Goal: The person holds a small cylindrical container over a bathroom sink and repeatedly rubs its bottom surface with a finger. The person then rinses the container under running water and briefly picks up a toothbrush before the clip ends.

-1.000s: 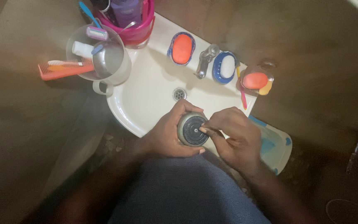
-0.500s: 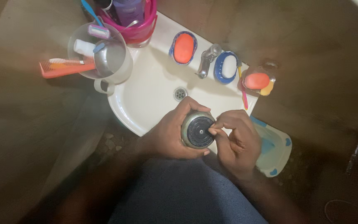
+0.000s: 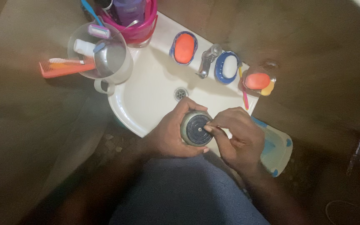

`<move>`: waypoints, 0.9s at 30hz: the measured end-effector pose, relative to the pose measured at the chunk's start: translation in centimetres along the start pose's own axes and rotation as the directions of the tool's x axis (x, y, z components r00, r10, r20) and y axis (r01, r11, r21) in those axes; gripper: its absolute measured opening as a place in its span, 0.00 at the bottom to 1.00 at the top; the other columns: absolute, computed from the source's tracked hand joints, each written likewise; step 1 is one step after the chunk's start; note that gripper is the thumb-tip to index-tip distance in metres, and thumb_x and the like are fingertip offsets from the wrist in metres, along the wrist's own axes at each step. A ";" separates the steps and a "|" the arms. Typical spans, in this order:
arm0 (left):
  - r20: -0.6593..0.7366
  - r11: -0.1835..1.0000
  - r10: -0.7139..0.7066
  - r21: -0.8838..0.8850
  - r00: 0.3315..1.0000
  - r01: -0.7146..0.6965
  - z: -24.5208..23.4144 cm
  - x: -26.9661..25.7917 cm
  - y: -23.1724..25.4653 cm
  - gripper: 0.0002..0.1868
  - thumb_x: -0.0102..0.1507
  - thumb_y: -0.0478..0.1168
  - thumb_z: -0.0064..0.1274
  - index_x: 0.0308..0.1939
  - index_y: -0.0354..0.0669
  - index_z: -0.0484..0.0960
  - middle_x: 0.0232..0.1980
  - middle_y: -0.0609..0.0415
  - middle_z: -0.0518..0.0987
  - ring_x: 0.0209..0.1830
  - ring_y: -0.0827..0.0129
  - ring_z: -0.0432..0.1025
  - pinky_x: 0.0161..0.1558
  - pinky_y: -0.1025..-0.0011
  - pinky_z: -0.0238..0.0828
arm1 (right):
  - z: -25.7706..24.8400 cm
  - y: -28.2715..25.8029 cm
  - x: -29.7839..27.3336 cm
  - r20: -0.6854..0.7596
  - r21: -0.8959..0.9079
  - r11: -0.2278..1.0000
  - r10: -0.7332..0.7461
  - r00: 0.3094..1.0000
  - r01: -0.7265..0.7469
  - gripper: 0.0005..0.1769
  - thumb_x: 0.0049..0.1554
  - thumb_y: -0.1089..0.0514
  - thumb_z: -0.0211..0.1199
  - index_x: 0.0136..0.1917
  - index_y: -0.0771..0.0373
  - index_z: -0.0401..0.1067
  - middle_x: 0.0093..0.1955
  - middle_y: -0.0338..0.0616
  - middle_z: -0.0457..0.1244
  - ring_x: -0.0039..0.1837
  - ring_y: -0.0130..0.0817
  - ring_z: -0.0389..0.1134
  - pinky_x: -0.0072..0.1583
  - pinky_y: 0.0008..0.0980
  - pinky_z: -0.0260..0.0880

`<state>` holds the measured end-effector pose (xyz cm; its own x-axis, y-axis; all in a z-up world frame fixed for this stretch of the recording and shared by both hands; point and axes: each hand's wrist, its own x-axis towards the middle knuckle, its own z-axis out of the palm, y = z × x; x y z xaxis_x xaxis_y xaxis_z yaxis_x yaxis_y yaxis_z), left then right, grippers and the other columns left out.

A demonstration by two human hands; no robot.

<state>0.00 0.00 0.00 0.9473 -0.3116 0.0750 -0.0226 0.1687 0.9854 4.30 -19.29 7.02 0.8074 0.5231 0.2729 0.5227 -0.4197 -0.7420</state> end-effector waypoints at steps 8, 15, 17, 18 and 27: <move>-0.056 1.000 -0.007 -0.005 0.998 0.007 0.2 -0.3 0.4 0.43 0.55 0.39 0.72 0.68 0.40 0.62 0.61 0.48 0.75 0.64 0.65 0.73 0.64 0.66 0.72 | 0.7 1.3 -0.6 -0.002 -0.035 0.998 -0.053 0.999 0.053 0.07 0.54 0.70 0.71 0.46 0.64 0.76 0.46 0.43 0.68 0.52 0.33 0.69 0.56 0.31 0.69; -0.086 0.998 0.064 0.007 0.994 -0.064 0.5 -0.6 0.8 0.43 0.58 0.38 0.70 0.69 0.40 0.58 0.65 0.47 0.71 0.68 0.64 0.70 0.69 0.65 0.68 | 0.6 1.0 -1.4 -0.085 -0.069 0.997 0.012 0.996 -0.018 0.11 0.52 0.70 0.73 0.48 0.62 0.78 0.49 0.44 0.67 0.52 0.32 0.71 0.53 0.28 0.70; -0.092 0.982 0.169 0.101 0.981 -0.159 0.6 -0.7 1.3 0.41 0.58 0.35 0.69 0.69 0.38 0.59 0.67 0.44 0.68 0.71 0.59 0.67 0.70 0.63 0.65 | 0.4 0.9 -1.4 -0.124 -0.073 0.997 -0.020 0.992 0.011 0.11 0.52 0.69 0.75 0.48 0.62 0.78 0.49 0.44 0.67 0.52 0.31 0.71 0.53 0.27 0.70; -0.090 0.967 0.221 0.148 0.971 -0.206 0.7 -0.7 1.5 0.41 0.58 0.34 0.68 0.69 0.37 0.60 0.68 0.42 0.66 0.72 0.57 0.65 0.71 0.62 0.63 | 0.1 0.9 -1.4 -0.102 -0.102 0.993 -0.076 0.992 0.066 0.12 0.50 0.68 0.76 0.47 0.61 0.78 0.51 0.45 0.67 0.54 0.33 0.70 0.55 0.29 0.69; -0.063 0.920 0.328 0.249 0.943 -0.303 1.6 -1.0 4.9 0.28 0.65 0.32 0.62 0.66 0.42 0.66 0.68 0.46 0.72 0.72 0.56 0.70 0.74 0.61 0.68 | -1.2 1.3 -2.8 0.034 0.369 0.919 -0.164 0.986 0.140 0.15 0.53 0.68 0.74 0.53 0.59 0.76 0.74 0.50 0.57 0.78 0.44 0.61 0.74 0.43 0.68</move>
<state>-1.53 -0.33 4.96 0.9055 -0.1799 0.3842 -0.3876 0.0172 0.9216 3.09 -22.15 6.01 0.7009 0.6099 0.3698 0.4926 -0.0389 -0.8694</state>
